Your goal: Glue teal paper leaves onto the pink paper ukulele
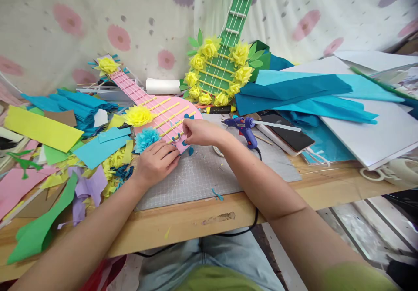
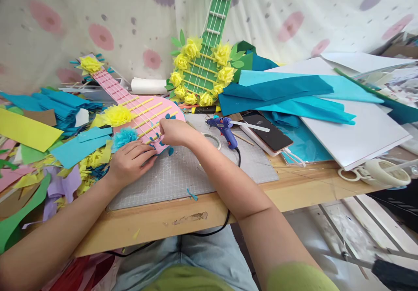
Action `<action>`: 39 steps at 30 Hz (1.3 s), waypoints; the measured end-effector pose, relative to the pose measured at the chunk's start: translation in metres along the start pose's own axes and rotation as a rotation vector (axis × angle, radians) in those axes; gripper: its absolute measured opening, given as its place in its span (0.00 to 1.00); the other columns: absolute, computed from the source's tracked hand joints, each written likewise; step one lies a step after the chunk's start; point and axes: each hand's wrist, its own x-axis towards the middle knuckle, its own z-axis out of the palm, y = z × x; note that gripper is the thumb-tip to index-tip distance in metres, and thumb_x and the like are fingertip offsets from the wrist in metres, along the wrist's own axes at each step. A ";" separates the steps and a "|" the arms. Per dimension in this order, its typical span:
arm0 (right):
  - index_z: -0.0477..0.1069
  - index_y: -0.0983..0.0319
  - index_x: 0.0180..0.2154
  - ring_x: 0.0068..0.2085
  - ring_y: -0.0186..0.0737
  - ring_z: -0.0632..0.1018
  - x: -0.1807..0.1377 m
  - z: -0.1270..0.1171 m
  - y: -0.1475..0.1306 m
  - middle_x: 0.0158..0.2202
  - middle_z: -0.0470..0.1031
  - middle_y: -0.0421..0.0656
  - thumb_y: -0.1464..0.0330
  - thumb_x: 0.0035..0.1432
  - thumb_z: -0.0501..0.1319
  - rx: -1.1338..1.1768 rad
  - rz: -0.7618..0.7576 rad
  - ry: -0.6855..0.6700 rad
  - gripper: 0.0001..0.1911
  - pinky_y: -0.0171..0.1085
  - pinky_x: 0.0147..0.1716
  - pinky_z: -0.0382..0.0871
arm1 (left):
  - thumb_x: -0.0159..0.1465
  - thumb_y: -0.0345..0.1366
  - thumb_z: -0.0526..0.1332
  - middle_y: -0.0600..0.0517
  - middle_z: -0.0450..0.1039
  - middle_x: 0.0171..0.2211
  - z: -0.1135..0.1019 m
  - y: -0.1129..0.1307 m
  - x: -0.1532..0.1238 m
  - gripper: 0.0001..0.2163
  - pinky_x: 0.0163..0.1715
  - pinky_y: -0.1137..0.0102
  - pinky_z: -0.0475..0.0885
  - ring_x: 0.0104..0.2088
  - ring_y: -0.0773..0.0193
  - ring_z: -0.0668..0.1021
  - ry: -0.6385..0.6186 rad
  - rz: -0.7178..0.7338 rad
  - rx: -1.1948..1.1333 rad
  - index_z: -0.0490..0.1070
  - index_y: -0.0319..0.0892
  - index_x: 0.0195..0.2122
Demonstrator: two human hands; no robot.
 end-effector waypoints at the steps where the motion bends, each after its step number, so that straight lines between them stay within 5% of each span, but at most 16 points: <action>1: 0.62 0.60 0.34 0.32 0.36 0.70 0.001 0.002 -0.001 0.32 0.73 0.41 0.74 0.47 0.60 0.003 0.009 0.005 0.11 0.33 0.28 0.55 | 0.59 0.33 0.59 0.50 0.78 0.37 0.001 0.000 -0.001 0.07 0.48 0.60 0.73 0.41 0.60 0.78 0.006 -0.006 -0.001 0.76 0.48 0.35; 10: 0.63 0.62 0.39 0.32 0.37 0.71 0.007 0.015 -0.007 0.34 0.74 0.43 0.74 0.48 0.60 0.018 0.076 0.003 0.14 0.33 0.27 0.54 | 0.58 0.32 0.61 0.52 0.79 0.34 0.001 -0.002 -0.001 0.05 0.45 0.63 0.73 0.38 0.62 0.79 0.120 0.015 0.010 0.76 0.47 0.34; 16: 0.64 0.62 0.39 0.32 0.37 0.71 0.010 0.018 -0.005 0.34 0.73 0.43 0.74 0.47 0.61 0.043 0.075 0.011 0.15 0.34 0.28 0.55 | 0.58 0.34 0.61 0.52 0.79 0.33 0.000 -0.002 0.000 0.04 0.44 0.62 0.73 0.38 0.61 0.79 0.077 -0.061 -0.028 0.76 0.47 0.32; 25: 0.62 0.61 0.36 0.31 0.35 0.69 0.014 0.020 -0.004 0.32 0.71 0.40 0.72 0.46 0.62 0.074 0.069 -0.017 0.14 0.33 0.28 0.55 | 0.57 0.30 0.62 0.53 0.78 0.32 -0.001 -0.002 0.002 0.04 0.42 0.66 0.74 0.35 0.63 0.78 0.209 0.104 0.075 0.74 0.44 0.33; 39: 0.62 0.62 0.34 0.32 0.34 0.69 0.012 0.019 -0.002 0.30 0.71 0.38 0.71 0.49 0.62 0.175 0.015 0.014 0.10 0.33 0.30 0.54 | 0.54 0.29 0.64 0.52 0.78 0.32 -0.002 -0.002 0.005 0.05 0.41 0.66 0.74 0.34 0.63 0.78 0.230 0.135 0.093 0.73 0.41 0.33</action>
